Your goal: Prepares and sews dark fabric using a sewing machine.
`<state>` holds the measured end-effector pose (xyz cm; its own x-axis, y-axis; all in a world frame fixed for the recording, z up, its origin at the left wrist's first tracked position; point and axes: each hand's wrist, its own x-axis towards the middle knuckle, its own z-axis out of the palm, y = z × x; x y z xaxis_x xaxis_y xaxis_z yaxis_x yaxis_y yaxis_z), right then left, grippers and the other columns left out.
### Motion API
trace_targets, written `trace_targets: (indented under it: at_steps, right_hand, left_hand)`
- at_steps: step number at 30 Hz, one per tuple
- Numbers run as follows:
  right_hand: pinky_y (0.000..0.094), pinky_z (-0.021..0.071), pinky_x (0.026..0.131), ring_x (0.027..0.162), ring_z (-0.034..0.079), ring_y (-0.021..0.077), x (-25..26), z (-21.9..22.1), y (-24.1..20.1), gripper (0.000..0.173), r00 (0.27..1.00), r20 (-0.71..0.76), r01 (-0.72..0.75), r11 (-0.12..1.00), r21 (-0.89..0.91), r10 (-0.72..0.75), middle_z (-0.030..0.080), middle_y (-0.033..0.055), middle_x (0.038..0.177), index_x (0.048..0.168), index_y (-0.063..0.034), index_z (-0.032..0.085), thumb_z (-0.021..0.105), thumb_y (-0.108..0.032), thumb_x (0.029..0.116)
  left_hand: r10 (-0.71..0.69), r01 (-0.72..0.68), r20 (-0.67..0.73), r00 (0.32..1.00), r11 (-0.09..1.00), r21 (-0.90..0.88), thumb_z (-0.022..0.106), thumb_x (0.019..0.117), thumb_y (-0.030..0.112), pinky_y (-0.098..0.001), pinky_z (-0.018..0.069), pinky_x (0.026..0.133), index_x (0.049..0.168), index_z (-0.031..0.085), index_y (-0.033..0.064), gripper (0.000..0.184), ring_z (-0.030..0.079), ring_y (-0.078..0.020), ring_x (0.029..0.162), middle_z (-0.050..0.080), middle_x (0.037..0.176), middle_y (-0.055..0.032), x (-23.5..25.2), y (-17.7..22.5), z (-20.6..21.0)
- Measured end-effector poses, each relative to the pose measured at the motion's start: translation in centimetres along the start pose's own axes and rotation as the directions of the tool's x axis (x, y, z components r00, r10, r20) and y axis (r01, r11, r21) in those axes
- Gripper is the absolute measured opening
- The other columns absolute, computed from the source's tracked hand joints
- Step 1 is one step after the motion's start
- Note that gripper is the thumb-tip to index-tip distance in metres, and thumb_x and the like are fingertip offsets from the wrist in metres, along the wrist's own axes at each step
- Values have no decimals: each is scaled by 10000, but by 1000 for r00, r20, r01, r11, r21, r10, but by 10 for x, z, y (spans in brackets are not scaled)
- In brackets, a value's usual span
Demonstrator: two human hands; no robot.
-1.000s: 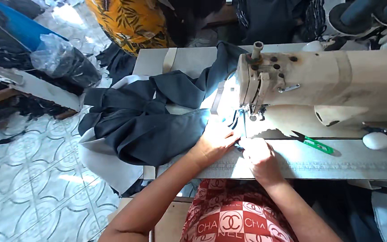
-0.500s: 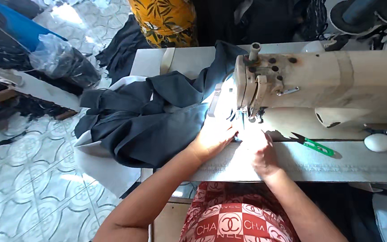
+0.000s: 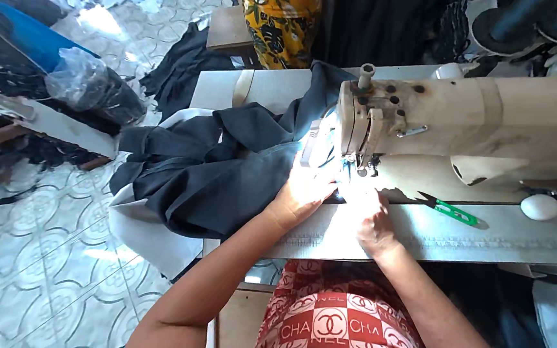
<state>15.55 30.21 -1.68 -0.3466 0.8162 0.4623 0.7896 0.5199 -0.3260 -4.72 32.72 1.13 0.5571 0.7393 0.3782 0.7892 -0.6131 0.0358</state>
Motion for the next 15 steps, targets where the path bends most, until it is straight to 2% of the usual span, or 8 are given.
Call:
trace_targets:
  at_steps: [3,7,9,12,15]
  right_hand:
    - [506,550,863,1056,697,348,0,0,0,289,1000,9,-1,1000,-5,1,753,135,1109,1180,-111,762,583,-102,954]
    - [502,554,877,1065,700,335,1,0,0,283,1000,11,-12,1000,-10,12,753,128,1116,1178,-124,765,588,-113,958]
    - [513,557,882,1069,701,344,2,0,-1,278,1000,18,-18,1000,-13,18,752,135,1120,1174,-124,766,594,-115,955]
    - [509,560,875,1052,705,344,2,1,-1,262,1000,7,-21,1000,-10,21,755,133,1099,1143,-117,773,598,-114,948]
    - [512,551,904,1070,699,337,6,-1,0,266,999,23,-40,999,27,39,753,127,1113,1151,-115,771,608,-116,941]
  left_hand:
    - [-13,12,-24,1000,1000,-7,585,1016,155,-709,373,1064,1088,779,206,213,666,-293,1149,736,1197,-9,-1,1,3]
    - [-16,15,-33,999,1000,-13,588,1017,161,-704,357,1080,1074,776,196,199,671,-282,1100,735,1156,-23,-1,1,5]
    - [-14,14,-37,999,1000,-4,594,1015,166,-680,385,1072,1069,776,202,193,661,-282,1141,733,1171,-16,-1,2,4]
    - [-12,11,-43,999,1000,-27,601,1010,157,-694,370,1077,1059,777,205,189,647,-290,1178,735,1177,-12,0,1,3]
    - [-19,17,-32,999,998,-57,596,1009,143,-728,352,1074,1058,775,186,191,672,-293,1125,736,1161,-26,1,0,4]
